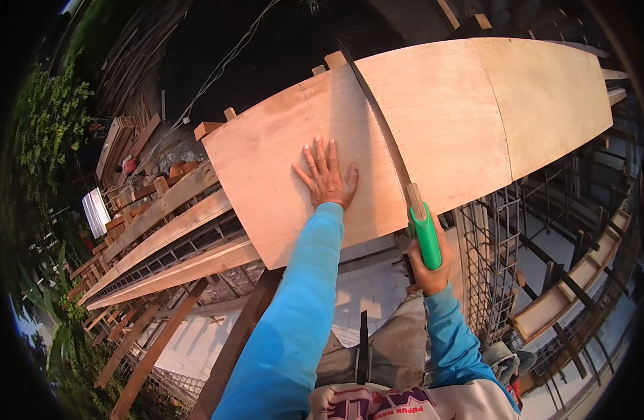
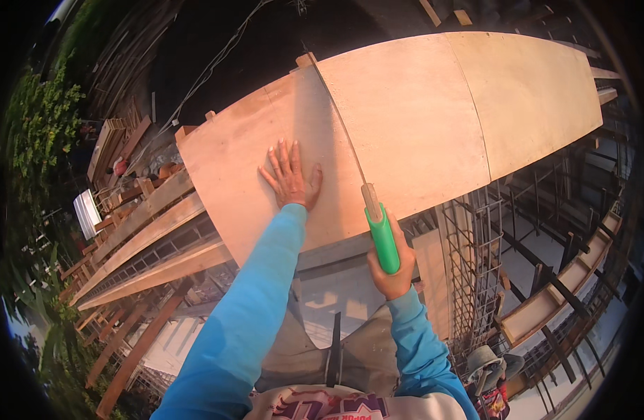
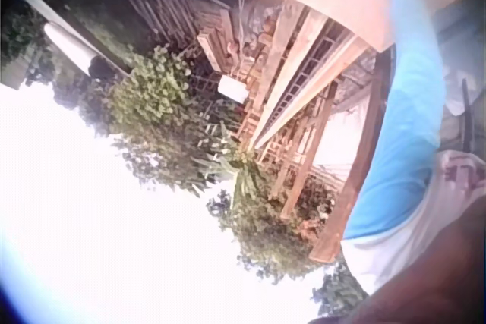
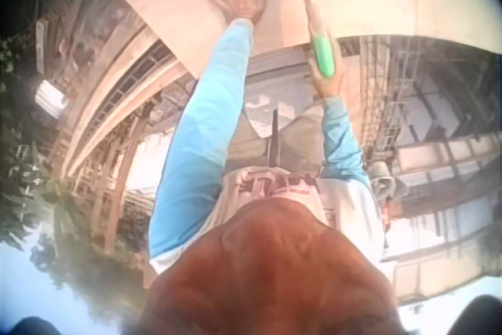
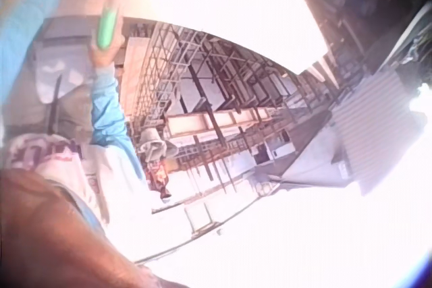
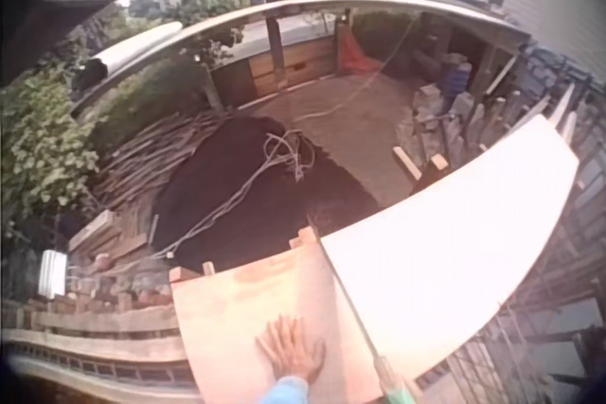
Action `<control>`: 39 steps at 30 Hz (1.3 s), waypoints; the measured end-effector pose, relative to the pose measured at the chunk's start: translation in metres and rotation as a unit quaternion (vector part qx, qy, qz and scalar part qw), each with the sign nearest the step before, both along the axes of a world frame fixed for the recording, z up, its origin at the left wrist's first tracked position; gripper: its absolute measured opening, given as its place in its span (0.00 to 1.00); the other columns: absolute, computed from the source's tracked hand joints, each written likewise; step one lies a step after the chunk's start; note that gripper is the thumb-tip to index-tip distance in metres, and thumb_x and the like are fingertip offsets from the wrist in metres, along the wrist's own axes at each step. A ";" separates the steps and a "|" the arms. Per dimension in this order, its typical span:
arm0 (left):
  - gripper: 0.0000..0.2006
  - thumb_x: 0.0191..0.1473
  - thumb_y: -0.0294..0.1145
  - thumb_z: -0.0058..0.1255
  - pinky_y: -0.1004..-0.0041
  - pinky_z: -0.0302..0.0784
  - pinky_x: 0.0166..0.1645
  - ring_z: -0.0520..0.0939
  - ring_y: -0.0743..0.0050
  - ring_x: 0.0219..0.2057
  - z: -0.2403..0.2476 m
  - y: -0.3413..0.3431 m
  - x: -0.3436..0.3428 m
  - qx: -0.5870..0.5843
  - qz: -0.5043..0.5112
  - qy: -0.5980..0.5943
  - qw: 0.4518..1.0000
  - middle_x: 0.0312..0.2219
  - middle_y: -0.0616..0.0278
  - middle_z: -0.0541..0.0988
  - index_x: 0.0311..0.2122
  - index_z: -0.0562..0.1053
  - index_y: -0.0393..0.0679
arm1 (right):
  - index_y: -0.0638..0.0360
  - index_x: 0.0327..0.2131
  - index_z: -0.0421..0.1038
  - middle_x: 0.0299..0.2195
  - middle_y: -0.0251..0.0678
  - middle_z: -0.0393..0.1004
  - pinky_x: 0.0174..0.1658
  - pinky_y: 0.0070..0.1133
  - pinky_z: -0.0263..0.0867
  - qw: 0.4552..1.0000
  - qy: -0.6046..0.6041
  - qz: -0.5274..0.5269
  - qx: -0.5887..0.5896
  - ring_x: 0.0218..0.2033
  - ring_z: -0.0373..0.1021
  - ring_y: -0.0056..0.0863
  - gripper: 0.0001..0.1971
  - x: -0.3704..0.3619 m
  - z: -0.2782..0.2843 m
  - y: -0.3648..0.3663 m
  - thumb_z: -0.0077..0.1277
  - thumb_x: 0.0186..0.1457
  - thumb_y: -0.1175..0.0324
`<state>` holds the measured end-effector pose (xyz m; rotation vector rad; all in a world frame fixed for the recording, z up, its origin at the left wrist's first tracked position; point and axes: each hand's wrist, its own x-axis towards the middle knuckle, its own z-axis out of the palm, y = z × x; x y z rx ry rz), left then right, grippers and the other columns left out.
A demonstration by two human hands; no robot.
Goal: The person measures a piece of plywood on a construction frame with a tape measure, marks it with a pencil using a metal square, and then cuts the wood with a hand saw.
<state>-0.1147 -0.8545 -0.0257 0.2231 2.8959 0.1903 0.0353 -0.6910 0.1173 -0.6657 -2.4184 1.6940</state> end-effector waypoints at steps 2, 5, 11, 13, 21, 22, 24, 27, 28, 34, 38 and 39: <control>0.40 0.55 0.59 0.41 0.36 0.24 0.67 0.34 0.53 0.70 0.004 -0.019 0.005 -0.015 0.012 -0.013 1.000 0.70 0.65 0.37 0.69 0.44 0.59 | 0.60 0.60 0.62 0.39 0.47 0.78 0.40 0.23 0.71 0.996 0.013 -0.001 -0.088 0.34 0.76 0.25 0.34 -0.118 -0.030 -0.013 0.52 0.45 0.81; 0.40 0.55 0.59 0.41 0.36 0.24 0.67 0.36 0.53 0.70 -0.008 0.032 -0.006 0.028 -0.018 0.020 0.999 0.69 0.65 0.37 0.69 0.45 0.58 | 0.51 0.57 0.65 0.39 0.50 0.77 0.44 0.31 0.70 0.998 0.047 -0.010 0.029 0.40 0.73 0.50 0.31 -0.263 -0.051 0.031 0.53 0.45 0.74; 0.40 0.56 0.60 0.40 0.35 0.24 0.67 0.35 0.53 0.70 -0.007 0.003 -0.004 0.000 -0.003 0.002 1.000 0.70 0.65 0.36 0.69 0.45 0.58 | 0.58 0.61 0.60 0.43 0.45 0.77 0.42 0.23 0.71 0.998 0.028 0.007 -0.057 0.37 0.76 0.28 0.34 -0.099 -0.037 0.006 0.51 0.46 0.81; 0.39 0.56 0.59 0.40 0.35 0.24 0.66 0.35 0.53 0.70 -0.004 -0.004 0.001 0.025 0.001 0.006 1.000 0.69 0.65 0.37 0.69 0.45 0.57 | 0.64 0.61 0.58 0.50 0.46 0.74 0.47 0.22 0.70 0.999 -0.042 0.034 -0.001 0.43 0.76 0.28 0.35 -0.008 0.007 0.008 0.48 0.46 0.84; 0.39 0.56 0.59 0.41 0.35 0.26 0.66 0.35 0.53 0.70 0.001 0.008 -0.007 0.034 -0.002 0.011 0.999 0.70 0.65 0.37 0.69 0.47 0.58 | 0.54 0.60 0.63 0.35 0.48 0.77 0.40 0.24 0.71 0.999 0.037 0.001 0.004 0.32 0.76 0.31 0.33 -0.175 -0.036 -0.007 0.52 0.46 0.79; 0.39 0.56 0.59 0.41 0.34 0.26 0.66 0.35 0.53 0.70 -0.004 0.017 -0.008 0.036 -0.009 0.025 0.999 0.70 0.65 0.38 0.69 0.48 0.58 | 0.54 0.59 0.64 0.36 0.48 0.77 0.40 0.25 0.71 0.998 0.061 0.003 0.022 0.34 0.76 0.33 0.33 -0.207 -0.043 0.004 0.52 0.46 0.78; 0.39 0.55 0.59 0.42 0.34 0.27 0.66 0.35 0.53 0.70 -0.009 0.015 -0.003 0.031 -0.020 0.046 0.998 0.70 0.65 0.38 0.69 0.49 0.58 | 0.55 0.59 0.64 0.37 0.49 0.77 0.42 0.27 0.70 0.999 0.029 0.018 0.009 0.37 0.77 0.35 0.33 -0.237 -0.043 0.021 0.51 0.45 0.78; 0.39 0.56 0.59 0.41 0.35 0.25 0.66 0.34 0.54 0.70 -0.007 0.004 -0.005 0.023 0.002 0.001 1.000 0.70 0.66 0.37 0.69 0.47 0.58 | 0.54 0.60 0.63 0.40 0.49 0.77 0.43 0.26 0.70 0.999 0.015 0.024 0.025 0.39 0.77 0.35 0.33 -0.183 -0.042 -0.001 0.52 0.46 0.78; 0.39 0.56 0.59 0.41 0.35 0.25 0.66 0.34 0.54 0.70 -0.006 0.006 -0.009 0.026 0.003 0.001 1.000 0.70 0.66 0.36 0.69 0.46 0.58 | 0.53 0.61 0.62 0.45 0.48 0.77 0.44 0.25 0.70 0.998 0.056 0.012 0.025 0.41 0.77 0.36 0.35 -0.143 -0.037 -0.002 0.52 0.45 0.79; 0.40 0.56 0.59 0.40 0.35 0.23 0.66 0.32 0.53 0.70 0.004 0.002 -0.008 0.034 -0.002 -0.024 0.999 0.70 0.65 0.34 0.69 0.44 0.58 | 0.62 0.62 0.59 0.50 0.47 0.74 0.48 0.21 0.69 0.998 -0.042 0.028 0.026 0.46 0.74 0.27 0.35 -0.018 0.035 -0.004 0.47 0.46 0.85; 0.40 0.56 0.59 0.42 0.35 0.23 0.66 0.34 0.52 0.70 0.003 -0.005 0.000 0.023 0.001 -0.011 1.000 0.70 0.64 0.36 0.69 0.45 0.58 | 0.58 0.58 0.65 0.42 0.46 0.78 0.44 0.23 0.70 0.998 0.020 0.015 -0.058 0.41 0.76 0.27 0.31 -0.193 -0.036 -0.004 0.50 0.47 0.81; 0.40 0.56 0.59 0.42 0.35 0.24 0.66 0.34 0.52 0.70 -0.001 0.016 -0.007 0.035 -0.007 -0.004 0.999 0.70 0.64 0.36 0.69 0.45 0.58 | 0.55 0.57 0.66 0.38 0.49 0.78 0.43 0.27 0.70 0.997 0.070 0.008 0.041 0.40 0.77 0.37 0.29 -0.246 -0.051 0.010 0.52 0.47 0.76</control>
